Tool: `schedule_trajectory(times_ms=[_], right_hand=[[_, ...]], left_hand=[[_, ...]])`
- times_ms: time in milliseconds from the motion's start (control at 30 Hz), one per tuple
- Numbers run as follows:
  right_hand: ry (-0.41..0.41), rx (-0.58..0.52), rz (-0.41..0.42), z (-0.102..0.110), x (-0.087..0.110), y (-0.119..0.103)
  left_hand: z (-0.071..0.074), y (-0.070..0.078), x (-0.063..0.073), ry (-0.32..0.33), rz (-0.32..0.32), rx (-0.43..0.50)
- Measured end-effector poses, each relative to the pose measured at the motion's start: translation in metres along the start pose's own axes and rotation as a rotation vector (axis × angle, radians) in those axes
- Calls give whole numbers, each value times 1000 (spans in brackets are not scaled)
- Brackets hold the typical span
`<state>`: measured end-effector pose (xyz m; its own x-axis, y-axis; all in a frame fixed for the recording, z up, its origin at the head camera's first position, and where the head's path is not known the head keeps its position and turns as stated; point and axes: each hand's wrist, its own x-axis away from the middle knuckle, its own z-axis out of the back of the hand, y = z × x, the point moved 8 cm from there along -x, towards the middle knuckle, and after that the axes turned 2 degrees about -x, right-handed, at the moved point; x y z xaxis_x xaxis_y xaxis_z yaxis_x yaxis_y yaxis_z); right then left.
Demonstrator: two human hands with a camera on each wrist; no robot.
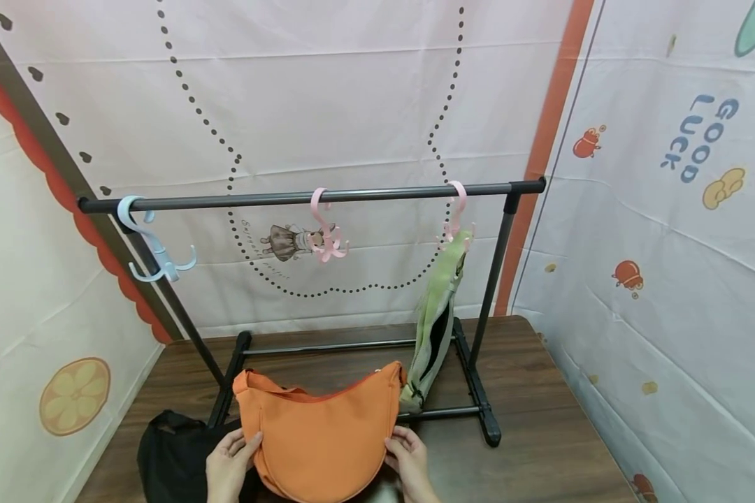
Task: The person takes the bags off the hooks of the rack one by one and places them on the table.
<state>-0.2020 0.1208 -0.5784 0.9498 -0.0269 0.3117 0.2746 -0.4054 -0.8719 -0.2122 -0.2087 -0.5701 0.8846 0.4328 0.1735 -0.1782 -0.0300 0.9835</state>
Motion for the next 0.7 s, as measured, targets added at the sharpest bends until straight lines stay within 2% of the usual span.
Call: schedule_trajectory(times_ms=[33, 167, 300, 467, 567, 700], right_hand=[[9, -1, -8, 4, 0, 2], [60, -8, -8, 17, -1, 4], [83, 7, -11, 25, -3, 6], [106, 93, -44, 37, -4, 12], [105, 129, -101, 42, -3, 15], [122, 131, -175, 50, 4, 10]], left_hand=[[-3, 2, 3, 4, 23, -23], [-15, 9, 9, -13, 32, -38], [-24, 3, 7, -19, 52, -57], [-33, -5, 7, -98, 76, -160], [-33, -10, 8, -133, 105, -230], [-25, -11, 8, -114, 152, -286]])
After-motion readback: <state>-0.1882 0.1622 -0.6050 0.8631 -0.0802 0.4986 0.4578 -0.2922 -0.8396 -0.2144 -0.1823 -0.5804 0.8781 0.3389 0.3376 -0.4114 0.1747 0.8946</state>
